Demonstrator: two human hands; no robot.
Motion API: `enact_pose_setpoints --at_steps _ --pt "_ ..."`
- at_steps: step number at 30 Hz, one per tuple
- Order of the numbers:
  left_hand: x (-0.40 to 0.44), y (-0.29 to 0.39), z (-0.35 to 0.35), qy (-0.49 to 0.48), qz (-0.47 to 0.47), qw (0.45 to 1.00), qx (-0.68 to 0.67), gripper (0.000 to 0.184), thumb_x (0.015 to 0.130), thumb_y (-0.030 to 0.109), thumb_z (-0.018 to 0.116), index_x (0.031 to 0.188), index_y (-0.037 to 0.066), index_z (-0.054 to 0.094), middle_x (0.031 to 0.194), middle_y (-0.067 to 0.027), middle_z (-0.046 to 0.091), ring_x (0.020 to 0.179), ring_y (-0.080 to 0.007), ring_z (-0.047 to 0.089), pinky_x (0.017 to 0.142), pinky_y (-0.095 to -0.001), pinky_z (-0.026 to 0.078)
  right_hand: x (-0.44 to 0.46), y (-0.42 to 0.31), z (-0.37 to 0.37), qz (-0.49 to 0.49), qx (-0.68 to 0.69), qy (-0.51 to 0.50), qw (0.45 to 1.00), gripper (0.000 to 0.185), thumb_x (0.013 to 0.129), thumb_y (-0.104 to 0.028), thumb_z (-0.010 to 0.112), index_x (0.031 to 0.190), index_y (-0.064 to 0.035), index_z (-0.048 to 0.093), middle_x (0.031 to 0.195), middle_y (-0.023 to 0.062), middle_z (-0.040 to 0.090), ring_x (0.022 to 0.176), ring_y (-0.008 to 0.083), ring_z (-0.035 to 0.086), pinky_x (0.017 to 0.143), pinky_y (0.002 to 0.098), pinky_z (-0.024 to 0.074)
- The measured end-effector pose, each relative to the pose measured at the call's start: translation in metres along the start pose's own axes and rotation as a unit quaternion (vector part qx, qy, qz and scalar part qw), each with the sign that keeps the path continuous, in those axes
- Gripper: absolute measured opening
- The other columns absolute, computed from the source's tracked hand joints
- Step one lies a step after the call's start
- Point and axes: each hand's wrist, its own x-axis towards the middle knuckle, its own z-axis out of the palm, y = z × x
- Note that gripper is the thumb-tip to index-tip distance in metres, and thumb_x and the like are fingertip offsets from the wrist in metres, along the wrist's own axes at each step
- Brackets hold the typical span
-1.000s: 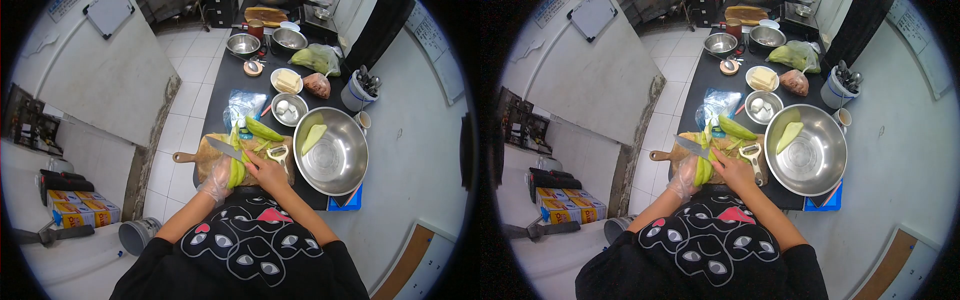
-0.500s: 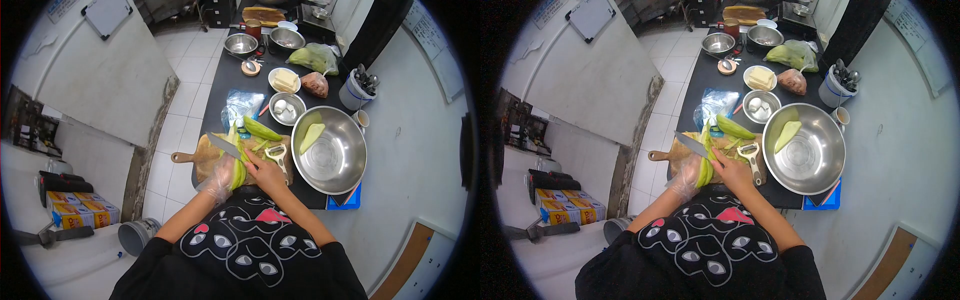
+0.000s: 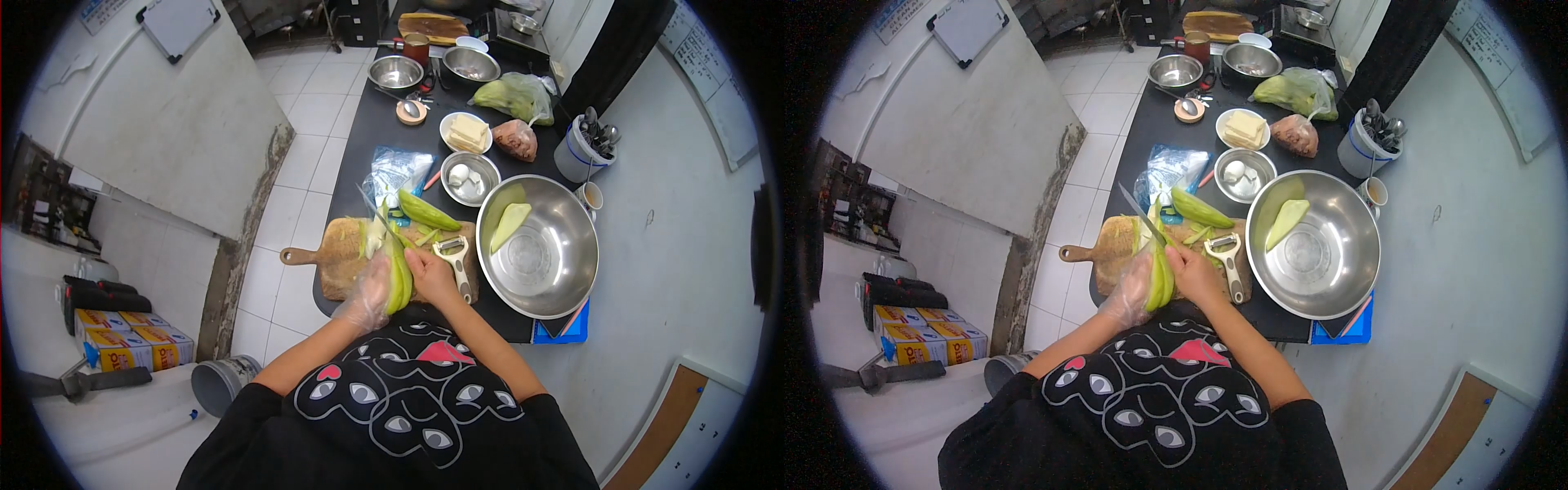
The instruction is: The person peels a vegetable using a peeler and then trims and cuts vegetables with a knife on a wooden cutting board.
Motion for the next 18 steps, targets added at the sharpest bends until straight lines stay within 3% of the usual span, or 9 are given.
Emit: enact_pose_setpoints --at_steps 3,6,9,12,15,18 --pt "-0.017 0.048 0.013 -0.071 -0.04 0.977 -0.198 0.048 0.101 0.04 0.032 0.136 0.007 0.039 0.107 -0.0105 0.058 0.09 -0.019 0.058 0.08 -0.0329 0.049 0.009 -0.027 -0.019 0.242 0.243 -0.132 0.93 0.053 0.097 -0.048 0.042 0.074 -0.0036 0.06 0.05 0.005 0.047 0.039 0.0158 0.042 0.042 0.0323 0.0385" --pt "-0.016 0.06 0.014 -0.114 -0.087 0.942 -0.305 0.048 0.101 0.043 0.031 0.132 0.007 0.042 0.105 -0.0125 0.059 0.085 -0.0224 0.06 0.076 -0.0343 0.051 0.016 -0.03 -0.032 0.35 0.33 -0.196 0.854 0.052 0.097 -0.05 0.039 0.107 -0.0025 0.059 0.053 -0.0001 0.044 0.039 0.0093 0.037 0.038 0.0261 0.0302" --pt "-0.015 0.052 0.003 -0.107 -0.102 0.914 -0.379 0.048 0.101 0.044 0.03 0.128 0.007 0.044 0.104 -0.0147 0.061 0.084 -0.0256 0.062 0.074 -0.035 0.052 0.019 -0.027 -0.039 0.368 0.313 -0.193 0.854 0.045 0.098 -0.047 0.039 0.105 -0.0066 0.057 0.051 -0.0009 0.041 0.036 0.0093 0.033 0.036 0.0261 0.0287" --pt "-0.01 0.055 -0.003 -0.056 -0.087 0.969 -0.223 0.047 0.101 0.042 0.031 0.124 0.004 0.047 0.106 -0.0152 0.061 0.086 -0.0265 0.062 0.076 -0.0374 0.052 0.013 -0.027 -0.043 0.315 0.229 -0.212 0.896 0.044 0.098 -0.044 0.041 0.113 -0.0061 0.058 0.055 0.0059 0.052 0.042 0.0182 0.048 0.042 0.033 0.0387" --pt "0.003 0.051 0.002 0.068 -0.155 0.915 -0.367 0.044 0.101 0.037 0.034 0.12 0.001 0.049 0.107 -0.0162 0.061 0.089 -0.0279 0.063 0.08 -0.0401 0.053 -0.007 -0.015 -0.035 0.031 0.024 -0.106 0.994 0.043 0.096 -0.04 0.046 0.124 -0.0087 0.057 0.068 0.0162 0.062 0.061 0.0321 0.062 0.056 0.0416 0.0473" --pt "0.017 0.054 -0.006 0.042 -0.126 0.908 -0.396 0.041 0.098 0.034 0.04 0.115 -0.001 0.052 0.106 -0.0167 0.061 0.09 -0.0284 0.063 0.082 -0.0424 0.052 -0.027 -0.047 -0.056 0.013 -0.016 -0.119 0.993 0.043 0.093 -0.038 0.052 0.129 -0.0157 0.054 0.082 0.0224 0.064 0.08 0.0399 0.063 0.069 0.0463 0.0486"
